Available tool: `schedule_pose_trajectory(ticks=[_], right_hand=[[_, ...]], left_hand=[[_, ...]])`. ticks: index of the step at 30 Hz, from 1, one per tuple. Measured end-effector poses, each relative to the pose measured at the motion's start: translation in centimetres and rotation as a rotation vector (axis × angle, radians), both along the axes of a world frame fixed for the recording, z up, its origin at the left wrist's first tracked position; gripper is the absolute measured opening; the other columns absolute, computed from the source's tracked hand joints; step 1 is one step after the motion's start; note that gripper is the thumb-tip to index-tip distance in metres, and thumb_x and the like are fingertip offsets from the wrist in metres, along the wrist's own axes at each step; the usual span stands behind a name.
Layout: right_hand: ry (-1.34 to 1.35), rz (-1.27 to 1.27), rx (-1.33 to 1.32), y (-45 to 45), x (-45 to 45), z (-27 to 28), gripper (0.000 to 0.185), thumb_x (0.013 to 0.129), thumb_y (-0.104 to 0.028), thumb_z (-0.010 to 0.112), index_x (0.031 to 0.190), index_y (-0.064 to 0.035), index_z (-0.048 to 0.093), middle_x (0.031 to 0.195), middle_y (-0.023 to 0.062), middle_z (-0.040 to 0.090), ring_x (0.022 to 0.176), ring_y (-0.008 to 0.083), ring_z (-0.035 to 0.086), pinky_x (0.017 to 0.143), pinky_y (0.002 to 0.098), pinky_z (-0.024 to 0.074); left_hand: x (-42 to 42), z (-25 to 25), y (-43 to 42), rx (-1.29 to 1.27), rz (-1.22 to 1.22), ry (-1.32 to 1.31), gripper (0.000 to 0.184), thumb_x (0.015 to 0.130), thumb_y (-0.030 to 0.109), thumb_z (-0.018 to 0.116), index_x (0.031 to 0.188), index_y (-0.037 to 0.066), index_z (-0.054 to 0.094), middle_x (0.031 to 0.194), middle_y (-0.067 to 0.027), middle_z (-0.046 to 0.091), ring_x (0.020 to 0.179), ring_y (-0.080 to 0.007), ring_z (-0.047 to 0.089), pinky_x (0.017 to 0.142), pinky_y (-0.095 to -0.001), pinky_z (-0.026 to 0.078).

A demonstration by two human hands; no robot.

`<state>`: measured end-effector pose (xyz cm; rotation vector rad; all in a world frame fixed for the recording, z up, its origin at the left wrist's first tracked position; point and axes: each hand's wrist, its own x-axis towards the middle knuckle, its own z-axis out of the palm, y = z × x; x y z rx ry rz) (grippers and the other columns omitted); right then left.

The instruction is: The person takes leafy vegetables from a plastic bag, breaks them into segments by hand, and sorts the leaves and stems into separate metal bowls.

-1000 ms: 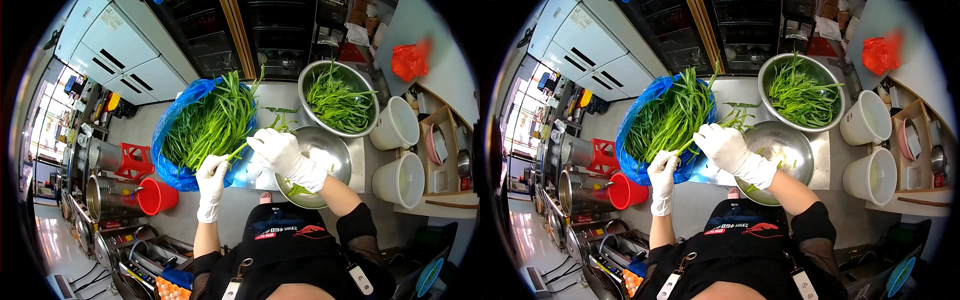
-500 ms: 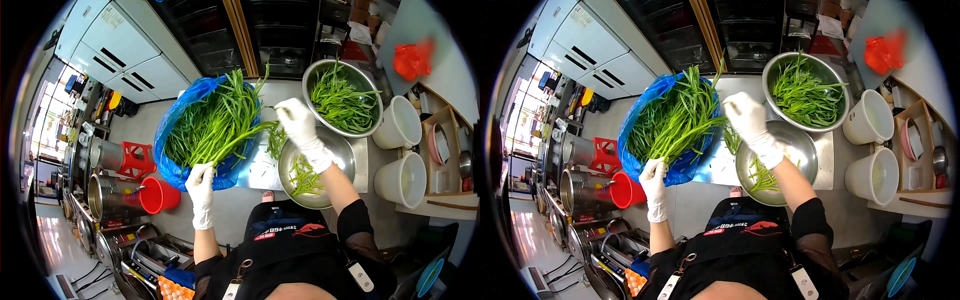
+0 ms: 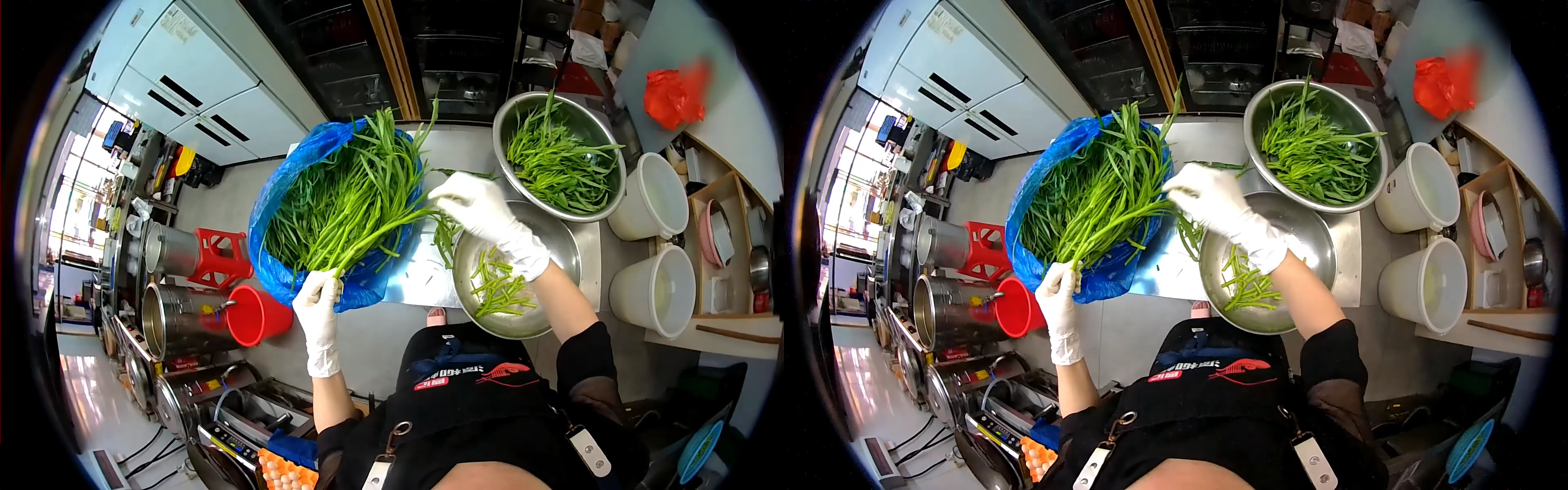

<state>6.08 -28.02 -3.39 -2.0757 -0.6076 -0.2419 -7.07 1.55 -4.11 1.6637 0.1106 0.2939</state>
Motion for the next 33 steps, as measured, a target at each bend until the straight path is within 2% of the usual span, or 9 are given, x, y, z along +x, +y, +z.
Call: schedule_pose_trajectory(ticks=[7, 11, 16, 18, 20, 21, 26, 29, 33], right_hand=[[-0.066, 0.135, -0.131, 1.3, -1.4, 0.4, 0.012, 0.083, -0.021, 0.064, 0.087, -0.0109, 0.069, 0.084, 0.0031, 0.062, 0.070, 0.0243, 0.064, 0.063, 0.0329, 0.0510], [0.274, 0.067, 0.270, 1.2, -0.5, -3.0, 0.008, 0.081, -0.010, 0.062, 0.084, -0.0047, 0.068, 0.080, 0.0061, 0.064, 0.071, 0.0157, 0.062, 0.069, 0.0273, 0.0482], [0.523, -0.242, 0.550, -1.1, 1.6, -3.9, 0.012, 0.088, -0.015, 0.060, 0.090, -0.0045, 0.066, 0.075, -0.0002, 0.062, 0.063, 0.0084, 0.053, 0.060, 0.0233, 0.0438], [0.252, -0.191, 0.564, -0.8, 2.0, -4.0, 0.013, 0.090, -0.015, 0.057, 0.095, -0.0052, 0.065, 0.076, 0.0001, 0.062, 0.062, 0.0076, 0.053, 0.057, 0.0249, 0.0451], [0.184, -0.143, 0.146, 0.3, -0.8, 0.6, 0.014, 0.090, -0.017, 0.059, 0.097, -0.0060, 0.064, 0.085, 0.0059, 0.067, 0.070, 0.0160, 0.063, 0.063, 0.0283, 0.0498], [-0.280, -0.020, -0.117, 0.9, -1.0, 0.2, 0.012, 0.087, -0.020, 0.060, 0.091, -0.0095, 0.065, 0.091, 0.0059, 0.065, 0.069, 0.0202, 0.064, 0.057, 0.0309, 0.0515], [-0.588, 0.120, -0.556, 3.9, -3.6, -0.4, 0.018, 0.081, -0.019, 0.058, 0.097, -0.0122, 0.062, 0.080, 0.0009, 0.053, 0.069, 0.0149, 0.060, 0.054, 0.0292, 0.0498], [-0.537, 0.191, -0.524, 3.1, -3.8, 0.0, 0.014, 0.081, -0.019, 0.060, 0.092, -0.0107, 0.064, 0.078, 0.0013, 0.055, 0.071, 0.0169, 0.061, 0.056, 0.0311, 0.0499], [0.066, 0.217, -0.056, 1.7, -4.2, 0.3, 0.013, 0.080, -0.018, 0.063, 0.084, -0.0070, 0.069, 0.076, 0.0026, 0.063, 0.071, 0.0198, 0.062, 0.061, 0.0322, 0.0488]], left_hand=[[0.0, 1.0, -1.3, -0.022, -0.030, -0.012, 0.012, 0.089, 0.003, 0.063, 0.098, -0.002, 0.068, 0.079, -0.0034, 0.059, 0.065, -0.0073, 0.050, 0.058, -0.0196, 0.039], [0.2, 0.4, -2.0, 0.052, -0.068, 0.149, 0.013, 0.088, 0.006, 0.063, 0.096, -0.003, 0.069, 0.077, -0.0008, 0.059, 0.064, -0.0059, 0.049, 0.057, -0.0194, 0.039], [0.8, -0.4, -3.5, 0.010, -0.090, 0.289, 0.015, 0.089, 0.011, 0.063, 0.094, -0.002, 0.070, 0.076, 0.0018, 0.060, 0.062, -0.0033, 0.047, 0.055, -0.0180, 0.037], [1.0, -0.5, -3.4, -0.030, -0.062, 0.322, 0.016, 0.089, 0.013, 0.063, 0.093, -0.001, 0.070, 0.075, 0.0023, 0.060, 0.060, -0.0030, 0.046, 0.054, -0.0178, 0.037], [1.3, -0.2, -3.8, -0.046, -0.087, 0.354, 0.017, 0.090, 0.015, 0.062, 0.093, 0.000, 0.071, 0.074, 0.0025, 0.061, 0.060, -0.0028, 0.045, 0.054, -0.0178, 0.038], [1.5, 0.0, -4.1, -0.051, -0.103, 0.366, 0.018, 0.091, 0.016, 0.062, 0.093, 0.000, 0.071, 0.073, 0.0026, 0.061, 0.059, -0.0027, 0.045, 0.054, -0.0178, 0.038], [2.2, 0.4, -4.5, -0.208, -0.245, 0.402, 0.021, 0.090, 0.017, 0.062, 0.094, -0.003, 0.070, 0.071, 0.0012, 0.059, 0.057, -0.0046, 0.045, 0.051, -0.0191, 0.035], [2.1, 0.1, -3.9, -0.406, -0.376, 0.444, 0.021, 0.089, 0.014, 0.063, 0.095, -0.006, 0.068, 0.068, -0.0009, 0.057, 0.056, -0.0073, 0.044, 0.051, -0.0209, 0.033], [2.3, -1.1, -4.3, -0.617, -0.489, 0.483, 0.030, 0.086, 0.016, 0.064, 0.101, -0.010, 0.064, 0.066, -0.0045, 0.053, 0.054, -0.0115, 0.043, 0.049, -0.0236, 0.033]])
